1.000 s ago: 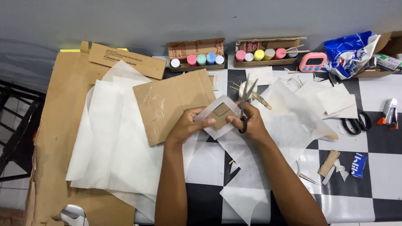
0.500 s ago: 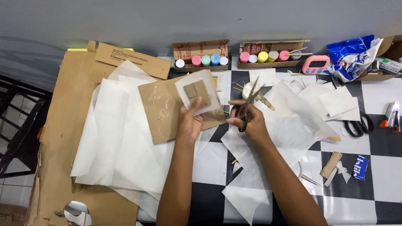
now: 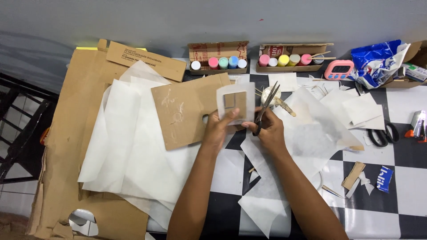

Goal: The person is cutting tissue paper and gluing it onto small cardboard frames to create art components.

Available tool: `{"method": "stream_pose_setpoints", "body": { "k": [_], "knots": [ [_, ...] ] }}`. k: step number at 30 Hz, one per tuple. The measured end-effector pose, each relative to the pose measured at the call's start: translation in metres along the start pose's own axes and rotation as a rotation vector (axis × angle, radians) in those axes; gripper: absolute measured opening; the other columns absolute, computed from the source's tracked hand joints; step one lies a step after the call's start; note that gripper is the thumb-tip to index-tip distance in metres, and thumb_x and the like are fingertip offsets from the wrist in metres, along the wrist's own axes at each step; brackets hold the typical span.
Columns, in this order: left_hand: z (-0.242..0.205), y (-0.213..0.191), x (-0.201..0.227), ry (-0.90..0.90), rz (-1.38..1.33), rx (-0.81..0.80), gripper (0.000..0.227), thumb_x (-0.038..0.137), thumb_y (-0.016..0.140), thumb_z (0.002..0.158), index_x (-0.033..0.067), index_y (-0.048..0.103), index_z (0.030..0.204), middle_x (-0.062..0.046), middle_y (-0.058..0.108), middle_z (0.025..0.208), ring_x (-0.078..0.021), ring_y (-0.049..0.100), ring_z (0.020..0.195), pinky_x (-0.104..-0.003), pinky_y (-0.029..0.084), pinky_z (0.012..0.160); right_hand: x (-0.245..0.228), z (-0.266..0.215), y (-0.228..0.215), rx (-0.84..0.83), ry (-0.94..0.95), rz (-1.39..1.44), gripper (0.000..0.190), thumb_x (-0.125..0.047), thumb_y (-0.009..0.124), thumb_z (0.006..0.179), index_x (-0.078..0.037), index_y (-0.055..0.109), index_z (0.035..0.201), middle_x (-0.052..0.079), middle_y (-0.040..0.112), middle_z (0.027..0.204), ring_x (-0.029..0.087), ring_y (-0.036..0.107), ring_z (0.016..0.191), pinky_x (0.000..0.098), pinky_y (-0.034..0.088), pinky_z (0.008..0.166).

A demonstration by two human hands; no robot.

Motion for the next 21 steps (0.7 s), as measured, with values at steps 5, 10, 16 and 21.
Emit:
{"method": "stream_pose_setpoints", "body": {
  "k": [5,10,16,21],
  "knots": [
    [0.003,-0.002,-0.015,-0.031,0.027,-0.037,0.015,0.017,0.083,0.087,0.0053,0.077,0.095,-0.012,0.077,0.081,-0.0182,0.076,0.079,-0.037,0.064,0.072,-0.033,-0.001,0.013,0.034,0.039,-0.001,0.039,-0.007,0.089,0.079,-0.004,0.070,0.112,0.011,0.074,0.086,0.015,0.067,0.081,0.0278,0.056,0.073],
    [0.005,-0.005,-0.013,0.012,0.077,-0.066,0.016,0.020,0.081,0.090,0.0061,0.076,0.096,-0.010,0.078,0.083,-0.0148,0.076,0.079,-0.033,0.063,0.072,-0.024,0.003,0.006,0.010,0.073,0.006,0.039,-0.004,0.090,0.077,-0.003,0.070,0.110,0.013,0.073,0.088,0.018,0.068,0.083,0.0301,0.058,0.075],
    [-0.007,0.005,0.005,0.044,0.161,-0.038,0.015,0.021,0.082,0.089,0.0068,0.077,0.094,-0.007,0.077,0.083,-0.0099,0.071,0.079,-0.029,0.059,0.077,-0.031,0.004,0.006,-0.021,0.086,-0.005,0.035,-0.007,0.091,0.077,-0.005,0.071,0.105,0.008,0.072,0.083,0.014,0.065,0.080,0.0285,0.056,0.073],
    [-0.008,0.007,0.013,0.072,0.127,-0.013,0.016,0.022,0.079,0.091,0.0081,0.076,0.098,-0.009,0.078,0.087,-0.0101,0.072,0.083,-0.029,0.057,0.080,-0.024,0.004,0.006,-0.033,0.088,-0.047,0.034,-0.013,0.091,0.079,-0.002,0.069,0.102,0.011,0.067,0.079,0.017,0.063,0.078,0.0303,0.054,0.071]
  ]
}}
Point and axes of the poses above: each hand's wrist, its own z-axis towards the middle knuckle, its own y-axis out of the palm, x = y × z, the point moved 3 cm from there along z, towards the middle knuckle
